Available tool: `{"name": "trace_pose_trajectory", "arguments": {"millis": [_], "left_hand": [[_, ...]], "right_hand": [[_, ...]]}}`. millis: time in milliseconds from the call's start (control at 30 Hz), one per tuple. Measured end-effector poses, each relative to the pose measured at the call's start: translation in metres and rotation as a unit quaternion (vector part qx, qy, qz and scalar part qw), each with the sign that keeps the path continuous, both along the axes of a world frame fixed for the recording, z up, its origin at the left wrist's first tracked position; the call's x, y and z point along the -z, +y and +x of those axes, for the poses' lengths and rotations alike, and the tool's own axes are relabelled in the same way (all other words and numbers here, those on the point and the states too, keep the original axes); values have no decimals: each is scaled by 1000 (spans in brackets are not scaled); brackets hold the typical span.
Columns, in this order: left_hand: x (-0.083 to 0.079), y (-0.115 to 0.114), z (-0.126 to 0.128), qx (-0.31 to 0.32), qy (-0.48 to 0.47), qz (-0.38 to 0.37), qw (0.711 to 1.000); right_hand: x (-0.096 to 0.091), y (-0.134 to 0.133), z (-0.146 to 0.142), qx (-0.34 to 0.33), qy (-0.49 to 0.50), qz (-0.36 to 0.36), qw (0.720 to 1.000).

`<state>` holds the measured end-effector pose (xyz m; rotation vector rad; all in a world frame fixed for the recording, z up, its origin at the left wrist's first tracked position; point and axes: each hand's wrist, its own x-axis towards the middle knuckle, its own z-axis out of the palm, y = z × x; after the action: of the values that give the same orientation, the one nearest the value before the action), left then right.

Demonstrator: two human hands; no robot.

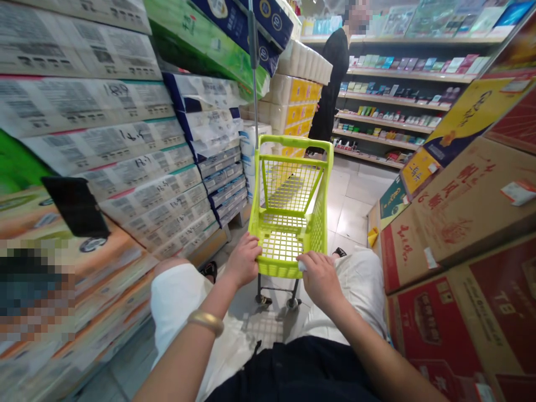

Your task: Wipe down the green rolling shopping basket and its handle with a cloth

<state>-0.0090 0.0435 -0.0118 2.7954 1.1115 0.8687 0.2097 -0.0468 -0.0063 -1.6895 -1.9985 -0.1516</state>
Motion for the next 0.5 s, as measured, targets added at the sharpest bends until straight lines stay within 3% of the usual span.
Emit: {"name": "trace_pose_trajectory", "arguments": {"millis": [167, 500], "left_hand": [[0, 10, -8, 2, 9, -3, 1000], [-13, 30, -46, 17, 96, -14, 995]], "right_hand": [[3, 4, -17, 17, 5, -1, 1000], [8, -1, -27, -131, 91, 48, 986]]}}
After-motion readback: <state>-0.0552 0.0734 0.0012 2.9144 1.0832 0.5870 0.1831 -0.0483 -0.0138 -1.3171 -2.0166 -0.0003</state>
